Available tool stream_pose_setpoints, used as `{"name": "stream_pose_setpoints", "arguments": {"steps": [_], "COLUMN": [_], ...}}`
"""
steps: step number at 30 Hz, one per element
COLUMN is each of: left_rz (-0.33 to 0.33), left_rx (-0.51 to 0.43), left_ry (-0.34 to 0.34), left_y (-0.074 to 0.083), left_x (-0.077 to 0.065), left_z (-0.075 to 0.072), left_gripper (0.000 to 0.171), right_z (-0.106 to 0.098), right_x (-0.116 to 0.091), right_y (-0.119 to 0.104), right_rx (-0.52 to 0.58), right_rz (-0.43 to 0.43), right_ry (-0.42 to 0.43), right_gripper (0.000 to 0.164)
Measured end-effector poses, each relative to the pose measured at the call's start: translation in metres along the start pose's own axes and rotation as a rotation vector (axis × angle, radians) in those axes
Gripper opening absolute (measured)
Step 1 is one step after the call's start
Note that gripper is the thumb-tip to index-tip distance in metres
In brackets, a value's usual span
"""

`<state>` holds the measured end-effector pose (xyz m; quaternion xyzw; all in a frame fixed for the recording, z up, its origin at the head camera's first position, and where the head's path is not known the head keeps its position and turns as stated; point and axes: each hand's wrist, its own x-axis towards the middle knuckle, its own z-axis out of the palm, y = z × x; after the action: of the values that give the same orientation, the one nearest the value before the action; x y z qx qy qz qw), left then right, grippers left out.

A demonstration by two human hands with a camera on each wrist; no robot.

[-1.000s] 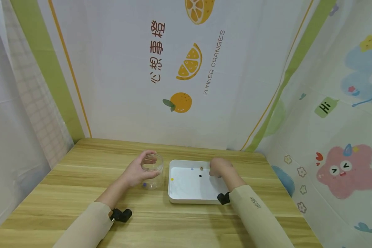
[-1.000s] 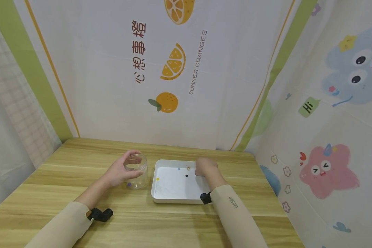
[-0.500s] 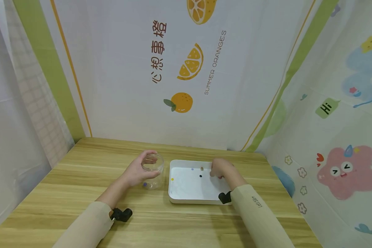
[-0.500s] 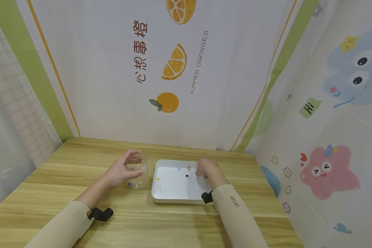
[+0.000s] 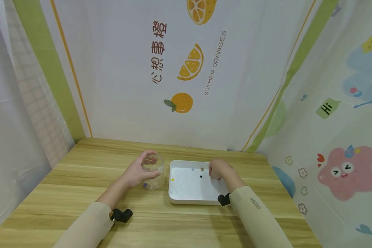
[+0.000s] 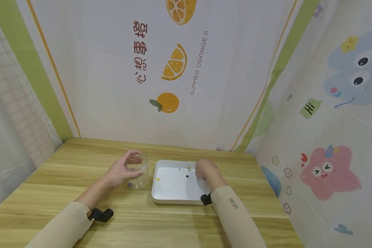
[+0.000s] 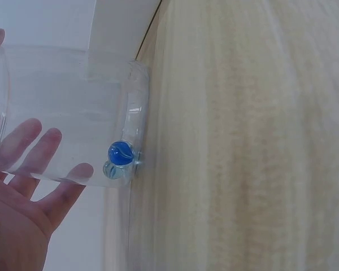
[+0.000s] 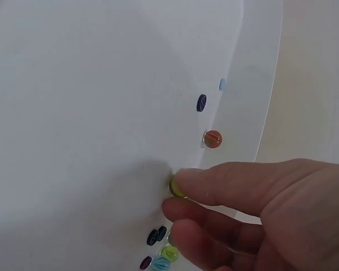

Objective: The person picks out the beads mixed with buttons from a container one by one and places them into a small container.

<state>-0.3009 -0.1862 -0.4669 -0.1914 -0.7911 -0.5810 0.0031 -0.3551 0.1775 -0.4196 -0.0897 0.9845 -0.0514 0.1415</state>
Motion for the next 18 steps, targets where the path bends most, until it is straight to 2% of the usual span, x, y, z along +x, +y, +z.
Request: {"name": "stream_pose_setpoints", "arguments": {"steps": [18], "left_rz": [0.007], "left_rx": [0.005], "left_ry": [0.006], "left_y": [-0.0012], "left_x": [0.0009], "left_z": [0.0007], "left_gripper": [0.080], "right_z": [-0.0017], "right_x": [-0.0036], "right_y": [0.0083], "right_rx": [0.093], "right_rz": [-0.011], "right_ry": [0.056], "right_gripper": [0.006]}}
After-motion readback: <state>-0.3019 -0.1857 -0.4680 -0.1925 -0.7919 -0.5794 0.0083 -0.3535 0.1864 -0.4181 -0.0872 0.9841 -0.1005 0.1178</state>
